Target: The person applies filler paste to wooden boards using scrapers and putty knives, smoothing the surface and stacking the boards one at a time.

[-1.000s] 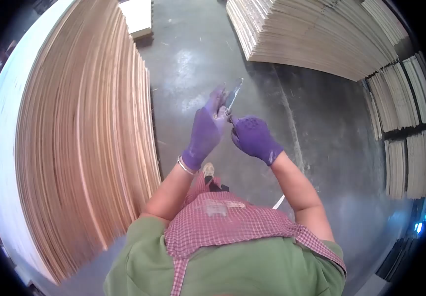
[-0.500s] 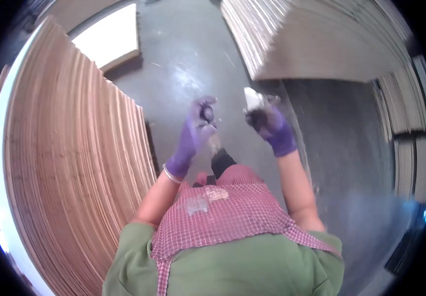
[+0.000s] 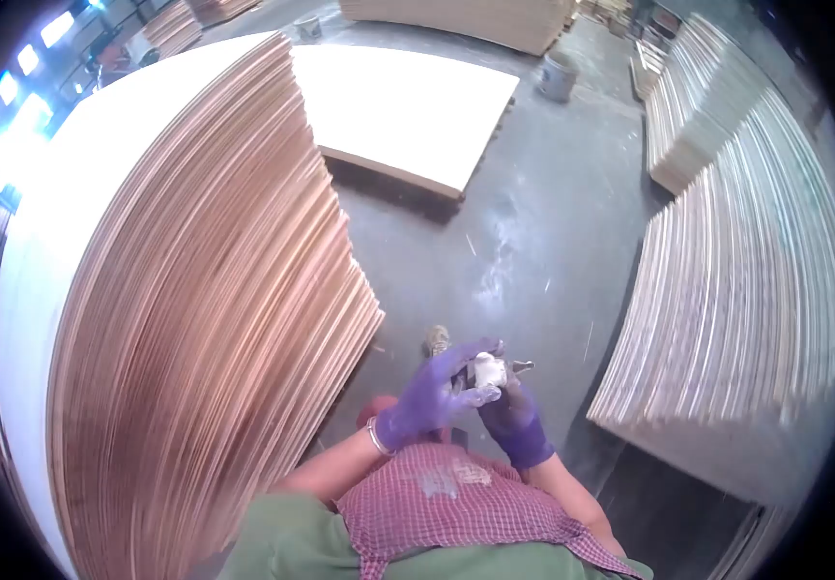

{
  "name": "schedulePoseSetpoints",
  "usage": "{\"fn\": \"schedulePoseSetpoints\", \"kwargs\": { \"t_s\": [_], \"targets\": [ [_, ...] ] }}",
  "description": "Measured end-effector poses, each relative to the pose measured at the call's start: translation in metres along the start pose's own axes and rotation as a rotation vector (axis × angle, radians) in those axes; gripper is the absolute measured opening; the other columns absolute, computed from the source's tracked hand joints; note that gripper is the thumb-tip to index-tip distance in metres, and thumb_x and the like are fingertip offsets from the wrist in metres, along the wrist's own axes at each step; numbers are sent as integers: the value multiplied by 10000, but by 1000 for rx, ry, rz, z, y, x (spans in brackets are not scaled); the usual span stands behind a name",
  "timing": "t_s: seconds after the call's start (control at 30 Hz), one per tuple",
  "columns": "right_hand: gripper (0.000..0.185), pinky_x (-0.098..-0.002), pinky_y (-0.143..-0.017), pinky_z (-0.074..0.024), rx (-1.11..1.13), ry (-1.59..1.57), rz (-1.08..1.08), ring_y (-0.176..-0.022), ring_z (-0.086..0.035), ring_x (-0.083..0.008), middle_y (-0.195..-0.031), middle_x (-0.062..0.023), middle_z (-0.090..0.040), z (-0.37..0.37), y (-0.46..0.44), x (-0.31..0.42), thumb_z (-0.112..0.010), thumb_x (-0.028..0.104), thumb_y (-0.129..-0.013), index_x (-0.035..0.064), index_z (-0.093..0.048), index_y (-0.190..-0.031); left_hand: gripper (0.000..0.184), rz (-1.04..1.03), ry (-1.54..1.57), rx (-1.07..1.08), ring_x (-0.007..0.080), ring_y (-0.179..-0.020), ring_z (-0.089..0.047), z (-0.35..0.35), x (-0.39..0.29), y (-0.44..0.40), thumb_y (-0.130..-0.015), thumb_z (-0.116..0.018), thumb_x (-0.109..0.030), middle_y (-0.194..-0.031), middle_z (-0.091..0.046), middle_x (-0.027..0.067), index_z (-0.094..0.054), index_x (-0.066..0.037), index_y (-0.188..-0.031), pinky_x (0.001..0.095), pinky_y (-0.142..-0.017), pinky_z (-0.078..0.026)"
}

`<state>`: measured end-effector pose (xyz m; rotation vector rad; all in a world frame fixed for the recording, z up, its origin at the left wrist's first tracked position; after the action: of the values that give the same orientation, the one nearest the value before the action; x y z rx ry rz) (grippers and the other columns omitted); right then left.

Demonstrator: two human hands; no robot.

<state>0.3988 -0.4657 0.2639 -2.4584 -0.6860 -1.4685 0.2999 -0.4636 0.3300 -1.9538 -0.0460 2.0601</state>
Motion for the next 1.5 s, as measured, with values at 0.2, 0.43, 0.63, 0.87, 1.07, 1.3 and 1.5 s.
{"fn": "schedulePoseSetpoints", "kwargs": {
  "t_s": [0.2,0.43,0.63,0.87,1.07,1.3,1.5],
  "targets": [
    [412,-354,-887,-496,90,790,64,-1031,-620,-241,-1144,-89,-623,51,-195,45,-639,101,-900,26,-500,-1281,574,-123,-515,-130,290,-938,-695,83,15,-183,-834,-726,-200,-1185,-636,224,-525,-55,-1352,346,-789,-555],
    [351,-379,-906,-509,128,812,207,-1051,-625,-248,-1141,-98,-637,130,-387,115,-656,162,-912,38,-552,-1223,447,-28,-471,-166,329,-963,-675,131,86,-393,-813,-710,-225,-1211,-642,147,-632,-108,-1238,369,-802,-553],
    [182,-361,-903,-484,91,829,205,-1009,-622,-261,-1073,-125,-642,276,-578,106,-514,76,-950,33,-599,-1105,278,160,-142,-149,229,-994,-676,178,174,-562,-909,-610,-176,-1186,-664,164,-678,-32,-1137,340,-847,-528],
    [287,-352,-870,-473,126,444,-265,-956,-635,-229,-1011,-151,-684,448,-783,-4,-449,174,-998,-7,-660,-1070,294,761,116,-898,163,-548,-600,321,494,-602,-1003,-483,-251,-750,-683,66,-666,-26,-1046,268,-473,-478],
    [345,-440,-714,-486,238,1043,-516,-847,-638,-410,-878,-243,-667,522,-832,-90,-546,309,-950,-10,-677,-934,402,1224,676,-1097,232,-702,-657,304,723,-548,-964,-485,-398,-821,-680,132,-690,-54,-1008,351,-627,-543],
    [291,-412,-806,-492,387,991,-675,-931,-634,-367,-956,-207,-680,500,-880,-118,-525,237,-945,0,-683,-884,204,1079,-810,-470,382,-759,-651,332,913,-583,-895,-524,-192,-858,-673,195,-668,-52,-869,462,-707,-512],
    [225,-409,-809,-488,210,963,-773,-898,-652,-318,-900,-174,-686,553,-854,-147,-541,151,-930,-19,-688,-945,295,1362,-228,-935,321,-971,-616,343,982,-628,-974,-466,-229,-1121,-605,251,-572,2,-1126,424,-852,-483]
  ]
}}
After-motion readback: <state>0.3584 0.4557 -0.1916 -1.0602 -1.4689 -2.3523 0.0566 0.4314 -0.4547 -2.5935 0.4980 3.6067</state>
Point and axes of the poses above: each hand's wrist, its own y-axis away from the middle knuckle, its own z-axis out of the back of the hand, x = y × z, the point moved 10 cm from there along -y, towards the middle knuckle
